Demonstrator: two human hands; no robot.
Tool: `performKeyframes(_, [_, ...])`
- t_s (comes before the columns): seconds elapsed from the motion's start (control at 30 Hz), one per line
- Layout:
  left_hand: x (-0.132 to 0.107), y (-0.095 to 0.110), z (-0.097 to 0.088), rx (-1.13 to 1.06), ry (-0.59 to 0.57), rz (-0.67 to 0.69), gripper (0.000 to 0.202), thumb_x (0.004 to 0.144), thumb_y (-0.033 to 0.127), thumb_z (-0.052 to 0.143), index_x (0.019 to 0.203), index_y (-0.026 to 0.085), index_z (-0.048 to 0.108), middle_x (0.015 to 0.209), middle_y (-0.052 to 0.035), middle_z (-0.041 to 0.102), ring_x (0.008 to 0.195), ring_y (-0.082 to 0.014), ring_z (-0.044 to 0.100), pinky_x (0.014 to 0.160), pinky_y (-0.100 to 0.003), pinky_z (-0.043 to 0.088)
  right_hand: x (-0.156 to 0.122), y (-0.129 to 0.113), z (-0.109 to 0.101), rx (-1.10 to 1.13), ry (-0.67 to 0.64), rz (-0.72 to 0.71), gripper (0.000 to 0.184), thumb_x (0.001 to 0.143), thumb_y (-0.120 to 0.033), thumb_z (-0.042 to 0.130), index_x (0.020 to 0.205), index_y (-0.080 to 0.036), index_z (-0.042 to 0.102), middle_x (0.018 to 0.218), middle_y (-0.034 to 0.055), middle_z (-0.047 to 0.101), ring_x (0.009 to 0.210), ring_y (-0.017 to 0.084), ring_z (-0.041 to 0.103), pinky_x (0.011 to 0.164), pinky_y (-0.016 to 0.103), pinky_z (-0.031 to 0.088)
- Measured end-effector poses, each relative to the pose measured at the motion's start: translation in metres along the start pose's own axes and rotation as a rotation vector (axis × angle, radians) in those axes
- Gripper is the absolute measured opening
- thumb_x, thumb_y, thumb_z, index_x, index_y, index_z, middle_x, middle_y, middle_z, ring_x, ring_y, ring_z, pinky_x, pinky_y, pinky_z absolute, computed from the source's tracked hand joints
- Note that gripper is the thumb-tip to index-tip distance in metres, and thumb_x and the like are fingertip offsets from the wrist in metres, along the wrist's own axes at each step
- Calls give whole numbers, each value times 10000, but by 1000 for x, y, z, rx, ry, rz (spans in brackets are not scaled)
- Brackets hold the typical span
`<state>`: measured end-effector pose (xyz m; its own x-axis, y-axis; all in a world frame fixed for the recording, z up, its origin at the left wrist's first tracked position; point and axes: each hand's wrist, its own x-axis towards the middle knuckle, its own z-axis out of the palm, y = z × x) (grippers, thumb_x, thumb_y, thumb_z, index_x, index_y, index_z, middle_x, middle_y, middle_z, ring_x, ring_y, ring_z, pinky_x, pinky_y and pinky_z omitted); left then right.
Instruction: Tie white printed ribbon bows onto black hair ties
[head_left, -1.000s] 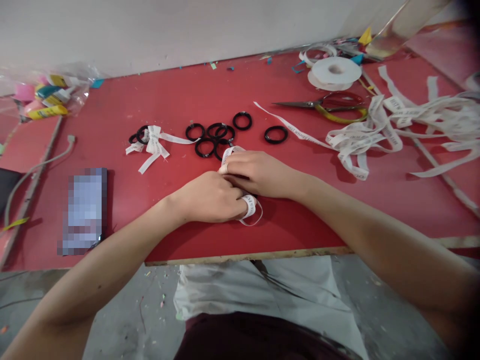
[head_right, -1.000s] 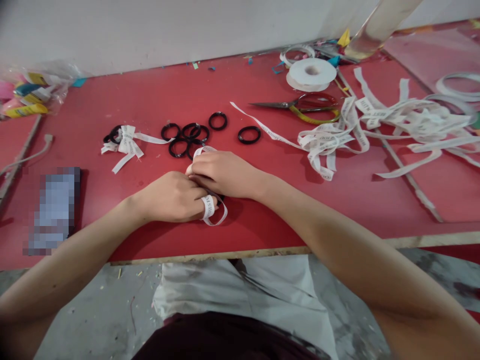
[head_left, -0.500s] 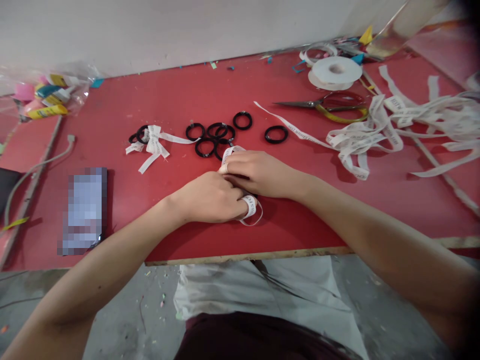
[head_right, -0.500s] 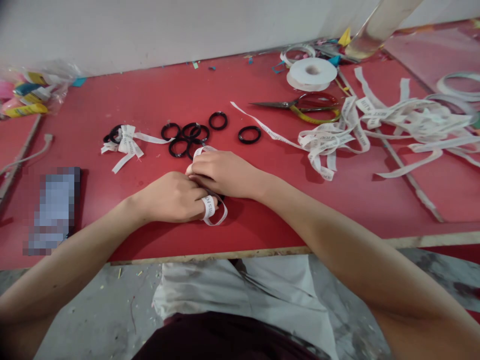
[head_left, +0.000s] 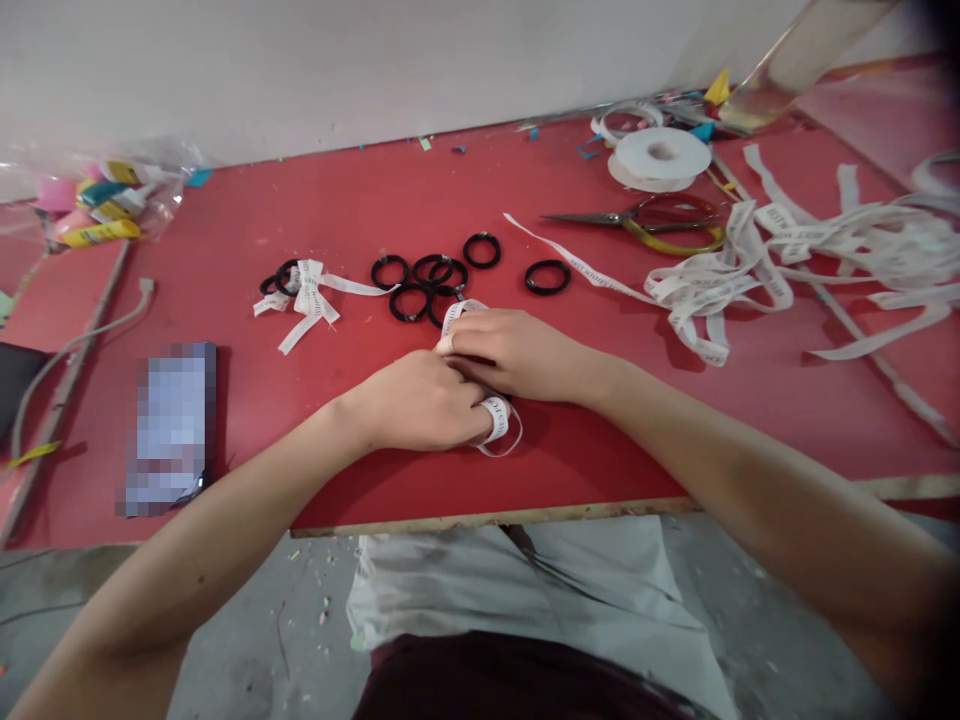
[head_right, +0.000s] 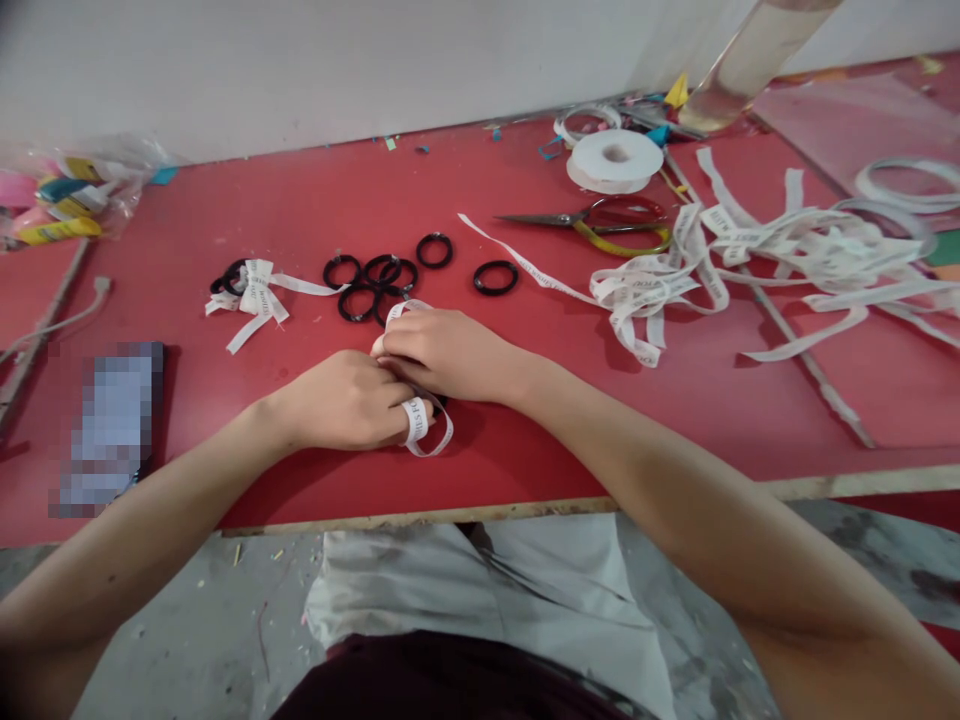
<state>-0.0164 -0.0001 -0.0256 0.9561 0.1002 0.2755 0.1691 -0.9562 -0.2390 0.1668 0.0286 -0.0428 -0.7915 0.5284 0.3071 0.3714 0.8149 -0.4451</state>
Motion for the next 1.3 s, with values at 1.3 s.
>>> performKeyframes(1.3, [0,-1,-1,4,-39,2,238,844,75,459,636,161,536,573,-20,640,500,-139,571,444,-331,127,0,0,-1,-4,-5,2,290,1000,-288,425,972,-160,684,911,91,680,843,207,572,787,333,432])
